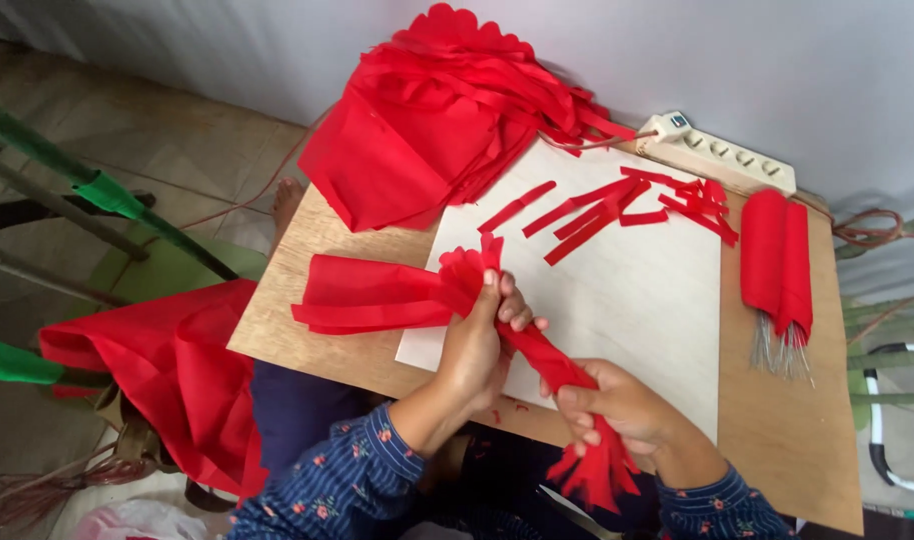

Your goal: Cutting thin strips of red fabric using scissors on a wooden table.

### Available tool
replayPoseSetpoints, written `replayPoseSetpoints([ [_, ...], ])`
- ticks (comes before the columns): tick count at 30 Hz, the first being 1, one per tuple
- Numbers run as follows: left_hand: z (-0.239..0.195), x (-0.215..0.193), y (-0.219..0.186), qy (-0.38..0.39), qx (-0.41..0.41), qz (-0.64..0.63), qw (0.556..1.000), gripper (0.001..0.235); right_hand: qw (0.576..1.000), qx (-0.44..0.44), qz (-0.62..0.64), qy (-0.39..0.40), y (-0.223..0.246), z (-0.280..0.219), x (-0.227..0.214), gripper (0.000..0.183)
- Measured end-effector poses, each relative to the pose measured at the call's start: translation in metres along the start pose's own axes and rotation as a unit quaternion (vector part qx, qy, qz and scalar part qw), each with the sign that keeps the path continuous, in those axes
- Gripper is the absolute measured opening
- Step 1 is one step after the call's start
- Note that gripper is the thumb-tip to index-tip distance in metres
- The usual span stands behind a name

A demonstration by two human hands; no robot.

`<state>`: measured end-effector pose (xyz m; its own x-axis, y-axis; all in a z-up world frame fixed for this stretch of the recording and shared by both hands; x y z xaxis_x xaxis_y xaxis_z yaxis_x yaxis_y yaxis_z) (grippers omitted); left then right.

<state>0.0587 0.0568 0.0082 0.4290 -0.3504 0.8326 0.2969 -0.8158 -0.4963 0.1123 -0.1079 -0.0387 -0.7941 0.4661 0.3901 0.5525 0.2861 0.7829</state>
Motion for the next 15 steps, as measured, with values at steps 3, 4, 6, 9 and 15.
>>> replayPoseSetpoints([
  [3,0.027,-0.011,-0.027,0.025,0.037,0.109,0.993,0.030,0.998,0.002,-0.055,-0.039,0.039,0.015,-0.011,0.032],
  [4,0.038,-0.015,-0.038,0.046,0.072,0.177,0.980,0.033,0.993,-0.013,-0.105,-0.056,0.057,0.021,-0.013,0.033],
  [6,0.072,-0.037,-0.058,0.043,0.040,0.263,0.963,0.043,0.986,-0.021,-0.157,-0.056,0.097,0.039,-0.007,0.034],
  [9,0.127,-0.061,-0.100,0.023,0.005,0.395,0.918,0.059,0.961,-0.040,-0.270,-0.053,0.157,0.076,0.005,0.041],
  [15,0.240,-0.096,-0.178,0.005,0.048,0.328,0.943,0.031,0.849,-0.102,-0.507,-0.106,0.238,0.167,0.035,0.049],
])
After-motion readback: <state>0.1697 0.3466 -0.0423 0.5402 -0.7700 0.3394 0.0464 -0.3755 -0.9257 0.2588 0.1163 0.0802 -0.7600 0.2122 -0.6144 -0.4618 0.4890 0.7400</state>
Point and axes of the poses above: each hand's wrist, its own z-axis towards the middle knuckle, its own x-axis out of the palm, y = z × x, the point moved 6 cm from there along z, towards the middle knuckle, and after that the axes turned 2 degrees about x, right-handed, at the moved point
